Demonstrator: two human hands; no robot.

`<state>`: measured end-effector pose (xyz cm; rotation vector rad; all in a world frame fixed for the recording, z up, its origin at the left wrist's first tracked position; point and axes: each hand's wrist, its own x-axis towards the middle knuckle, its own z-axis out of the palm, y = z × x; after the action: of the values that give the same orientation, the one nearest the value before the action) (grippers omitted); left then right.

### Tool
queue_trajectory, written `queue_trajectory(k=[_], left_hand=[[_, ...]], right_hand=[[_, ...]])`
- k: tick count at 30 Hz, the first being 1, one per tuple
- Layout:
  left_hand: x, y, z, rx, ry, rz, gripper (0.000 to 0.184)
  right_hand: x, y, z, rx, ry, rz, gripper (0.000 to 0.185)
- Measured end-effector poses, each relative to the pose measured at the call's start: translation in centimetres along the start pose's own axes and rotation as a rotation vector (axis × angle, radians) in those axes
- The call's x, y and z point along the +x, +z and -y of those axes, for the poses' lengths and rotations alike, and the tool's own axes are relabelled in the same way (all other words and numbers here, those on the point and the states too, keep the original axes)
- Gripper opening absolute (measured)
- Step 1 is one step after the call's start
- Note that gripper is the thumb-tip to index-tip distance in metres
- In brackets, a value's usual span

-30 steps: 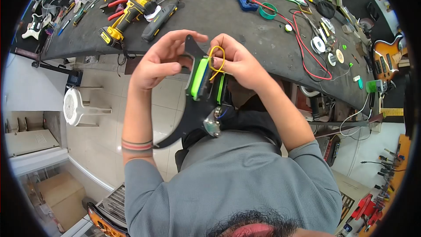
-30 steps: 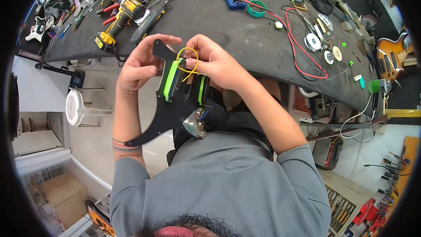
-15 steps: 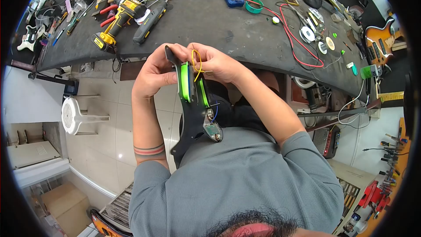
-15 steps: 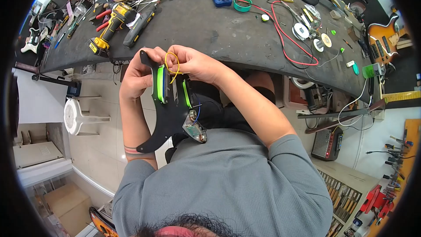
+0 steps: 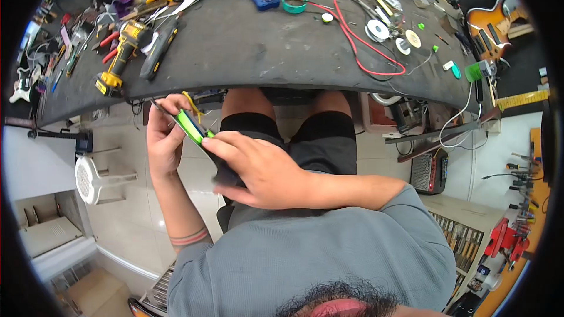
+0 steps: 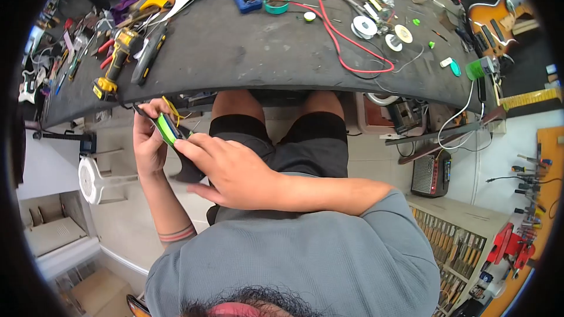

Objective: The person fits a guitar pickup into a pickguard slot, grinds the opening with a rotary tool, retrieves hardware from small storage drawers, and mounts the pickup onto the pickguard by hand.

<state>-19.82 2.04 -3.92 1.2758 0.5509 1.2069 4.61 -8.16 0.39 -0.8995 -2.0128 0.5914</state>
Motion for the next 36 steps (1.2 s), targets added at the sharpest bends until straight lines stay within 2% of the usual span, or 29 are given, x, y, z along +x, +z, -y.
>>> queue_trajectory(k=[2,6,8,10,11,12,14,16,21,24,25,26,28,30,31,34,35,36], left_hand=[[-0.2,0.7,-0.3,0.08,-0.005,-0.063,0.031],[-1.2,1.2,0.2,0.083,-0.112,-0.184,0.032],[-1.6,1.9,0.2,0.076,-0.213,-0.243,0.036],[-1.6,3.4,-0.1,0.123,-0.261,-0.21,0.043],[-1.3,4.0,-0.2,0.177,-0.331,-0.17,0.043],[-1.1,4.4,-0.3,0.232,-0.405,-0.131,0.043],[-1.0,5.6,0.9,0.227,-0.385,-0.123,0.041],[-0.6,6.6,1.3,0.211,-0.404,-0.075,0.047],[0.8,7.0,1.2,0.053,-0.636,0.239,0.073],[2.3,6.0,2.9,-0.031,-0.64,0.408,0.091],[3.0,6.2,3.2,-0.02,-0.651,0.487,0.105],[3.5,6.0,4.1,-0.06,-0.605,0.546,0.1],[5.3,5.6,4.8,-0.116,-0.751,0.674,0.086],[6.8,6.4,4.8,-0.176,-0.956,0.661,0.07],[7.3,7.1,4.5,-0.173,-0.976,0.688,0.053],[8.5,9.3,3.5,0.098,-0.919,0.869,0.04],[8.3,9.6,4.0,0.011,-0.975,0.868,0.038],[8.3,9.9,4.4,-0.017,-0.942,0.944,0.044]], right_hand=[[0.4,0.2,-0.8,0.074,0.08,0.014,0.063],[1.3,-2.4,-3.3,0.288,0.377,0.174,0.035],[1.0,-1.4,-6.9,0.457,0.28,-0.084,0.035],[0.7,-2.1,-9.5,0.611,0.423,-0.098,0.038],[1.0,-4.2,-9.2,0.512,0.589,0.02,0.038],[0.8,-3.7,-9.3,0.811,0.511,-0.101,0.038],[0.0,-4.2,-9.9,0.837,0.563,-0.105,0.038],[-1.7,-4.4,-10.9,0.781,0.603,-0.106,0.041],[-5.3,-5.9,-11.0,0.755,0.665,-0.139,0.043],[-7.1,-6.7,-10.2,0.787,0.694,-0.166,0.042],[-7.9,-6.8,-10.3,0.77,0.696,-0.154,0.043],[-8.5,-7.0,-10.1,0.754,0.707,-0.142,0.042],[-9.5,-7.3,-9.5,0.724,0.726,-0.109,0.042],[-10.2,-7.6,-9.2,0.705,0.732,-0.091,0.035],[-10.5,-7.8,-9.2,0.696,0.734,-0.078,0.033],[-10.6,-8.4,-8.3,0.68,0.732,-0.057,0.024],[-10.7,-8.6,-8.1,0.677,0.731,-0.05,0.021],[-10.9,-8.7,-8.0,0.654,0.683,-0.033,0.019]])
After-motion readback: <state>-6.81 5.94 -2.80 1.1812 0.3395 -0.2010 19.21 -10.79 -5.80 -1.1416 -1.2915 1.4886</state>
